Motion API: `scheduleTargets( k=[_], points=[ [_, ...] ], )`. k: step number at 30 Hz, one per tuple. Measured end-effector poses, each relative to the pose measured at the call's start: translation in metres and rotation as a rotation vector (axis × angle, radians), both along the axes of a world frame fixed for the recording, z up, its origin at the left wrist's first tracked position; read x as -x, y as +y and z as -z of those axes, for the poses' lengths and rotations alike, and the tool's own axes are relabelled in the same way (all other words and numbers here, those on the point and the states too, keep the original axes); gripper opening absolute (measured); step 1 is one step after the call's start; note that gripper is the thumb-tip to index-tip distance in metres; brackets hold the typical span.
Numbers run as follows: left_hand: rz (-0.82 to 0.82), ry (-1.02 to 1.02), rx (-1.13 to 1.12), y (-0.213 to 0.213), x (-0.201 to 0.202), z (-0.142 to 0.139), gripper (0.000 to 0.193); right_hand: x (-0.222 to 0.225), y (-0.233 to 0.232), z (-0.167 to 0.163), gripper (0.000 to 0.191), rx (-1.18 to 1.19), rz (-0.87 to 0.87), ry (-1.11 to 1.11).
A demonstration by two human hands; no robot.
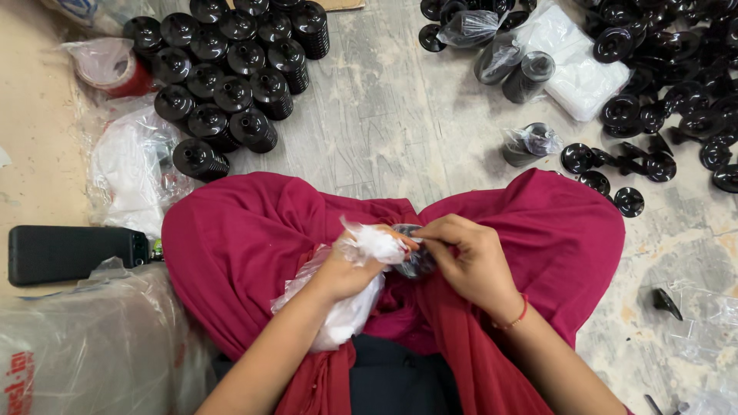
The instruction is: The person sits on the floor and places black plastic parts one at a time into thin plastic bags, twisting the bags closed and setting the bagged parts on the floor among piles of unwrapped parts.
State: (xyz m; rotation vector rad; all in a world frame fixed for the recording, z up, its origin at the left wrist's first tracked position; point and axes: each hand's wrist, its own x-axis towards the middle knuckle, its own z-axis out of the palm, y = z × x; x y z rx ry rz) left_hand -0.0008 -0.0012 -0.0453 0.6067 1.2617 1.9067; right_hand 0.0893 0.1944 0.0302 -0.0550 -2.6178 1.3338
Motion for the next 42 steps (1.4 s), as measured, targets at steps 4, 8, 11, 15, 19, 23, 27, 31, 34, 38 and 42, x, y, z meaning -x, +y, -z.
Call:
scheduleTargets(
  k=[4,8,11,15,19,23,27,31,34,38,42],
  points=[
    [-0.071,-0.161,0.085,0.004,0.002,0.0,0.02,-0.007,-0.012,0.006,0.022,-0.151,0.06,0.2],
    [-0.054,-0.319,0.113,0.001,0.005,-0.007,0.015,-0.007,-0.017,0.009,0.03,-0.318,0.001,0.438],
    [0.005,-0.55,0.07,-0.004,0.008,-0.012,0.016,-0.005,-0.017,0.006,0.029,-0.174,-0.08,0.409],
    [0.031,-0.541,0.059,-0.008,0.008,-0.011,0.016,-0.003,-0.018,-0.003,0.035,0.114,-0.14,0.188],
    [0.025,-0.487,0.04,-0.007,0.003,-0.003,0.014,0.0,-0.015,-0.005,0.047,0.143,-0.167,0.059],
    [0.008,-0.458,0.089,-0.007,-0.001,0.004,0.016,0.001,-0.013,0.001,0.031,0.081,-0.11,0.009],
    [-0.096,-0.408,0.023,-0.003,-0.007,0.0,0.015,0.001,-0.018,0.004,0.025,0.112,-0.06,0.03],
    [-0.315,0.171,0.108,-0.002,-0.01,-0.022,0.016,0.0,-0.025,0.002,0.03,0.164,0.052,-0.124],
    [-0.437,0.93,0.268,-0.009,-0.011,-0.046,0.024,0.0,-0.029,0.001,0.038,0.131,0.107,-0.159],
    [-0.555,1.478,0.479,-0.007,-0.014,-0.065,0.015,-0.004,-0.035,0.003,0.047,-0.123,0.086,0.126],
    [-0.61,1.555,0.391,-0.009,-0.015,-0.068,0.017,-0.011,-0.029,0.008,0.059,0.043,0.012,0.035]
  ],
)
